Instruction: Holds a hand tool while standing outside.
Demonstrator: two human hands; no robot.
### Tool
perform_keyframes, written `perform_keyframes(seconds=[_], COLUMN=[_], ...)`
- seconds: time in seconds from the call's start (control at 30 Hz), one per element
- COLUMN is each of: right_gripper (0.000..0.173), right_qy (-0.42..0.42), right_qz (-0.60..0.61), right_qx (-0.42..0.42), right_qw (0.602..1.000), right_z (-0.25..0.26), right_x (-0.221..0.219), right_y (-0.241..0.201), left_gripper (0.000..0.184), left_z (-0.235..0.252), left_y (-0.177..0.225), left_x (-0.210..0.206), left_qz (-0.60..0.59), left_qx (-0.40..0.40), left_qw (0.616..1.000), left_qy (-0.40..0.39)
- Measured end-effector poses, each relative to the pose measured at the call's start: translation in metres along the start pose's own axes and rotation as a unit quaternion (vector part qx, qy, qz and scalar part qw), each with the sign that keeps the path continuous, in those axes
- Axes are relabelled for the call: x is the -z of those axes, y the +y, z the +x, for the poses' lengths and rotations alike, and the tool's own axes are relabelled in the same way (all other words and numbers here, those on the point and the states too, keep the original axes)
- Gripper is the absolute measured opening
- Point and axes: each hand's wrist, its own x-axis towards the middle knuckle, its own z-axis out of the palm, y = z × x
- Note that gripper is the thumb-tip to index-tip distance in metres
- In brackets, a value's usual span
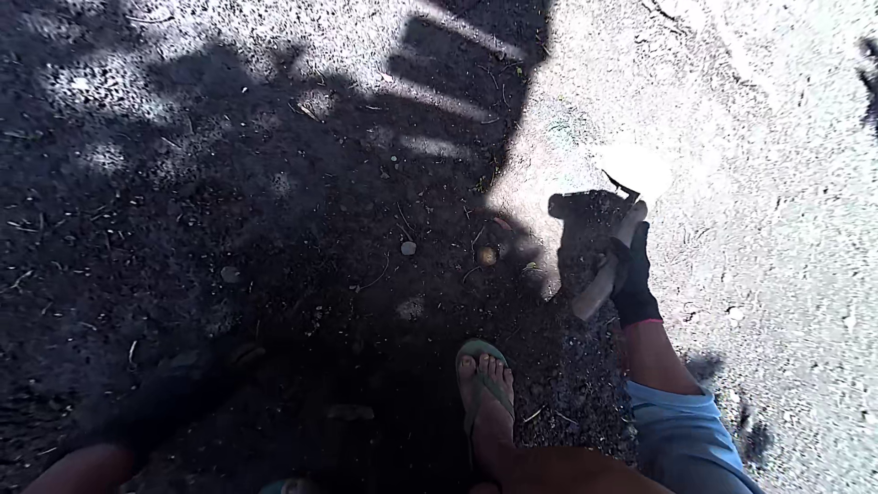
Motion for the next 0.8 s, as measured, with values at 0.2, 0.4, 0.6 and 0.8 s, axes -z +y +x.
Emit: perform_keyframes(seconds=[0.2, 0.4, 0.6, 0.8], right_gripper=[0.070, 0.079, 0.066, 0.084], right_qy=[0.048, 0.030, -0.023, 0.075], right_qz=[0.018, 0.024, -0.020, -0.001], right_qx=[0.012, 0.028, -0.023, 0.065], right_qw=[0.999, 0.999, 0.999, 0.995], right_z=[-0.006, 0.004, -0.014, -0.024], right_x=[-0.035, -0.017, -0.030, -0.041], right_y=[-0.002, -0.003, 0.000, -0.010], left_gripper=[0.051, 0.053, 0.049, 0.053], left_z=[0.008, -0.002, 0.005, 0.008], left_y=[-0.002, 0.001, 0.004, -0.009], left_x=[0.000, 0.001, 0.006, -0.008], left_qz=[0.010, -0.007, -0.001, 0.002], left_qx=[-0.005, -0.014, 0.008, -0.007], left_qw=[1.000, 1.000, 1.000, 1.000], left_qy=[-0.002, 0.003, -0.014, 0.005])
